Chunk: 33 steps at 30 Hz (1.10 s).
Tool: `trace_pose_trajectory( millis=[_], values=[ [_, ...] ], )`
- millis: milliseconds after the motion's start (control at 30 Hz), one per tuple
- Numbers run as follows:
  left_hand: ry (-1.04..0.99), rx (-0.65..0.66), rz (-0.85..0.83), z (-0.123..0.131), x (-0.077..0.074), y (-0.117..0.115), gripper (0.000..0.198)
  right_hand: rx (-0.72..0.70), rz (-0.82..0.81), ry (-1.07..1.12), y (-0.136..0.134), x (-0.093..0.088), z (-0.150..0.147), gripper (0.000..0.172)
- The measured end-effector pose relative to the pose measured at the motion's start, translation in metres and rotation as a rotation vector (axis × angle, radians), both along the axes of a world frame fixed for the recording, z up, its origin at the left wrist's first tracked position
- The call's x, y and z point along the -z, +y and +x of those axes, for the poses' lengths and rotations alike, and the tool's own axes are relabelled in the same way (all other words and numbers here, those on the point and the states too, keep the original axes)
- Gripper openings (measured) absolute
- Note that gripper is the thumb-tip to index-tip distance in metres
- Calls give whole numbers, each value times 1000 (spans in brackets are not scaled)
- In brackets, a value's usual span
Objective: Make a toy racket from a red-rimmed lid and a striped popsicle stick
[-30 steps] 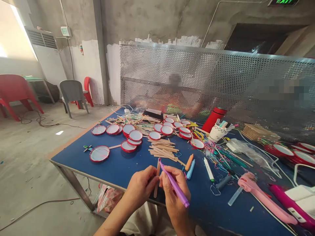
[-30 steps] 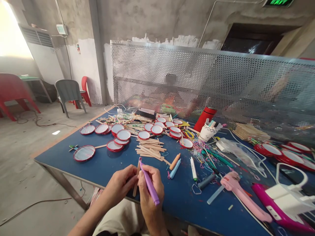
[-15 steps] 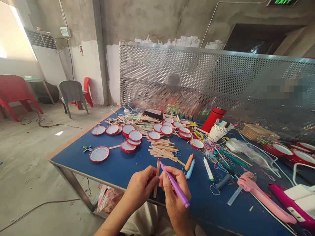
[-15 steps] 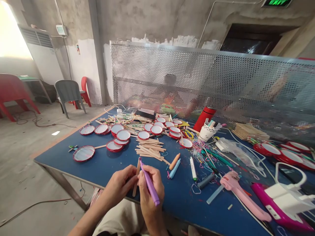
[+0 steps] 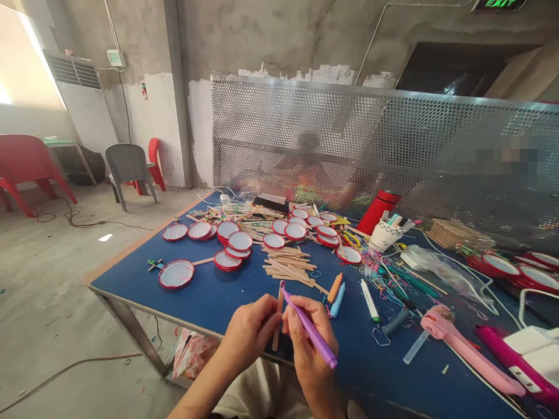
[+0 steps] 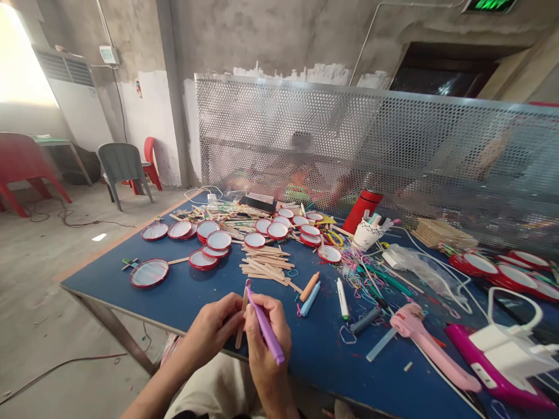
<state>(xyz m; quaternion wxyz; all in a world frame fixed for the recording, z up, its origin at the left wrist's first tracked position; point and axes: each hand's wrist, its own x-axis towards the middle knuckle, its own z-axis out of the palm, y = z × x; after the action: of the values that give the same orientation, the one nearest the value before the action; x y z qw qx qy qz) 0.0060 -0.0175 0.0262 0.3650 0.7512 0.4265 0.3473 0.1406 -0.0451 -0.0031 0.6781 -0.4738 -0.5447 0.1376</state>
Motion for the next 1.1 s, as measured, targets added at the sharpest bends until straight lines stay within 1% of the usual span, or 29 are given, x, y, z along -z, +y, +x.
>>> trace_pose_trajectory(
  millis=[133, 367, 467, 567, 700, 767, 933, 1033, 1100],
  values=[
    [17, -1, -20, 0, -1, 0, 18, -11, 1, 57, -2, 1, 1, 14],
    [1, 12, 0, -1, -2, -1, 21, 5, 3, 9, -1, 3, 0, 13],
    [3, 4, 8, 0, -1, -1, 19, 2, -26, 9, -1, 2, 0, 15],
    [13, -13, 12, 0, -1, -1, 18, 2, -47, 67, -1, 0, 0, 17],
    [22, -18, 3, -1, 0, -2, 17, -34, -36, 150, -3, -3, -1, 15],
    [16, -14, -4, -1, 0, -2, 17, -44, -25, 141, -3, -2, -1, 15],
    [2, 3, -5, 0, -1, -2, 18, -11, -42, 58, -2, 1, 0, 17],
    [12, -7, -16, 0, -2, -2, 18, -6, -53, 94, -3, 0, 0, 18],
    [18, -10, -15, -1, -1, -2, 17, -27, -58, 134, -3, -1, 0, 19]
  ],
)
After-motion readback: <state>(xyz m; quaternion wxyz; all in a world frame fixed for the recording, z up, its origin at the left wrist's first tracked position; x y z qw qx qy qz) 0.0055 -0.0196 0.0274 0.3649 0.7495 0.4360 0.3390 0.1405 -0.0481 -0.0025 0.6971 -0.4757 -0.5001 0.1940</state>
